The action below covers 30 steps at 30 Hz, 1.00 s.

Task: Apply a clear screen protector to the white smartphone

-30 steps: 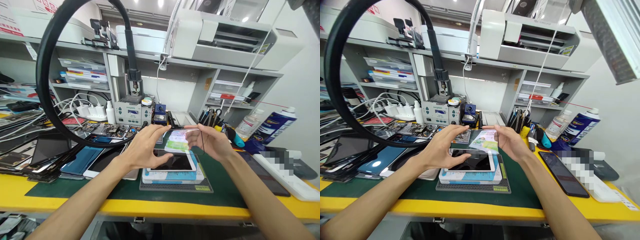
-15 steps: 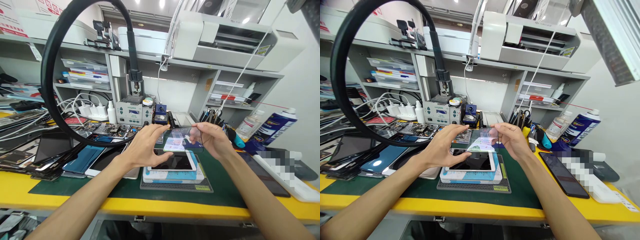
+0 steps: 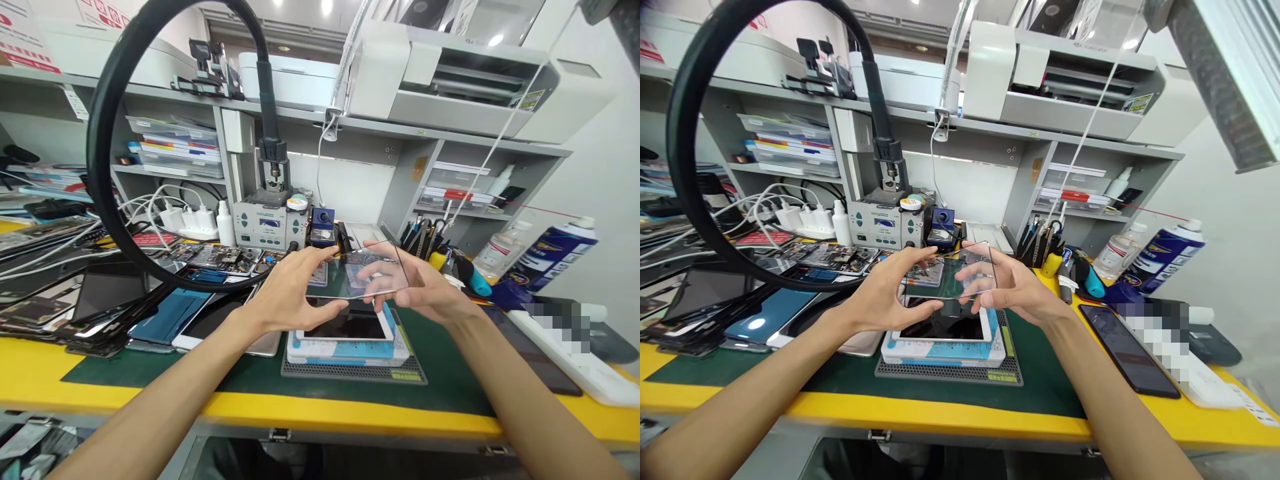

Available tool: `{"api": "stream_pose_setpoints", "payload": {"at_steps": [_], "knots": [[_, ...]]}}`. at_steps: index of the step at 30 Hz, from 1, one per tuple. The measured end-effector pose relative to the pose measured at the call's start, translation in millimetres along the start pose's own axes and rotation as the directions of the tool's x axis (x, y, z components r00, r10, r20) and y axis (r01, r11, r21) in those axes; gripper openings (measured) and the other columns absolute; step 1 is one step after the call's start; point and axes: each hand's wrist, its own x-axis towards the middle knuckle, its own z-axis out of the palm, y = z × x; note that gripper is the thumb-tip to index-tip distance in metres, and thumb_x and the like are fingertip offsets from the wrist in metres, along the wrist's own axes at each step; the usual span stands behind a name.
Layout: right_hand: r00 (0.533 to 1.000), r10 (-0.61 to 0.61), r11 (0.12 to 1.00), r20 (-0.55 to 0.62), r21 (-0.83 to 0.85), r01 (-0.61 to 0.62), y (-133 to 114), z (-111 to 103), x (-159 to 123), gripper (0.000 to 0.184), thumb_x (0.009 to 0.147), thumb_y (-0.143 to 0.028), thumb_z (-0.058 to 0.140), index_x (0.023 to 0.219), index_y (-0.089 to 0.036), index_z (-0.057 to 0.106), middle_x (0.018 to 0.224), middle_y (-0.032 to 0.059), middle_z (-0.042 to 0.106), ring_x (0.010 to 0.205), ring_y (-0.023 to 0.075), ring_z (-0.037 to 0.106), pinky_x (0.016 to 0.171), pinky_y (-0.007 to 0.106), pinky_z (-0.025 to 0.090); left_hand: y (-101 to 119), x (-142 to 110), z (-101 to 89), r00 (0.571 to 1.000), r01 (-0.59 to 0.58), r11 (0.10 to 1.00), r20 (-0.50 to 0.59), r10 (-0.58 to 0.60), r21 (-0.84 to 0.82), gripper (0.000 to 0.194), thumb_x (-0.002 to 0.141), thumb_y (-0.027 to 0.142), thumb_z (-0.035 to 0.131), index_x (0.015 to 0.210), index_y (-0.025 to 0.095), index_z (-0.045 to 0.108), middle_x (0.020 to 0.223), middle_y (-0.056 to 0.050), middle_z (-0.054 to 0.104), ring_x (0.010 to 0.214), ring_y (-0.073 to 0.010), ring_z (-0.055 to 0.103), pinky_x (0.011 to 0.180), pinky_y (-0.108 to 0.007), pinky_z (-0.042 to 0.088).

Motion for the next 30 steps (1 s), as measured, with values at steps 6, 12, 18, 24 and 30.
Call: {"api": "stream_pose_setpoints", "payload": {"at_steps": [6, 12, 18, 24, 30], "knots": [[0.996, -0.023, 0.997, -0.088, -0.076, 0.016, 6, 4, 3, 0.083, 0.073, -0.019, 0.09, 0.144, -0.029, 0.05, 0.117, 0.0082, 0.068, 0.089, 0.0233, 0.075, 0.071, 0.035, 0.064, 2, -1, -1.1, 1.0, 0.019, 1.0, 0.013, -0.019, -0.012, 0.078, 0.087, 0.052, 0.071, 0.151, 0.02, 0.041, 0.132, -0.013, 0.065, 0.114, -0.0286, 0.066, 0.097, -0.045, 0.053], [0.987, -0.049, 0.985, -0.151, -0.173, 0.023, 11, 8, 4, 0.079, 0.075, -0.02, 0.09, 0.144, -0.03, 0.052, 0.125, 0.0097, 0.064, 0.095, 0.0234, 0.074, 0.076, 0.036, 0.064, 5, 1, -1.5, 1.0, 0.023, 1.0, 0.014, -0.023, -0.004, 0.077, 0.086, 0.054, 0.071, 0.148, 0.017, 0.045, 0.126, -0.013, 0.069, 0.106, -0.0279, 0.067, 0.093, -0.045, 0.054], [0.977, -0.117, 0.977, -0.177, -0.2, 0.08, 10, 12, 5, 0.064, 0.074, -0.025, 0.09, 0.131, -0.03, 0.061, 0.144, 0.0114, 0.056, 0.103, 0.0255, 0.073, 0.075, 0.034, 0.062, 5, 0, -0.5, 1.0, 0.031, 0.998, 0.004, -0.031, -0.046, 0.08, 0.083, 0.056, 0.074, 0.149, 0.018, 0.046, 0.128, -0.014, 0.07, 0.107, -0.0286, 0.069, 0.093, -0.046, 0.055], [0.968, -0.16, 0.982, -0.192, -0.129, 0.137, 3, 11, 4, 0.051, 0.079, -0.028, 0.086, 0.125, -0.029, 0.066, 0.15, 0.011, 0.053, 0.103, 0.0273, 0.074, 0.079, 0.038, 0.063, 5, 1, -1.2, 0.995, 0.098, 0.984, 0.01, -0.097, -0.152, 0.08, 0.082, 0.055, 0.076, 0.149, 0.021, 0.046, 0.127, -0.012, 0.072, 0.104, -0.0264, 0.072, 0.093, -0.044, 0.057], [0.947, -0.194, 0.979, -0.257, -0.109, 0.171, -1, 4, 1, 0.044, 0.081, -0.031, 0.084, 0.122, -0.027, 0.069, 0.147, 0.0121, 0.058, 0.101, 0.0279, 0.075, 0.078, 0.04, 0.064, 4, 2, -3.2, 0.991, 0.136, 0.972, 0.013, -0.136, -0.193, 0.081, 0.082, 0.055, 0.077, 0.149, 0.021, 0.047, 0.125, -0.01, 0.072, 0.104, -0.0245, 0.071, 0.094, -0.041, 0.056]]}}
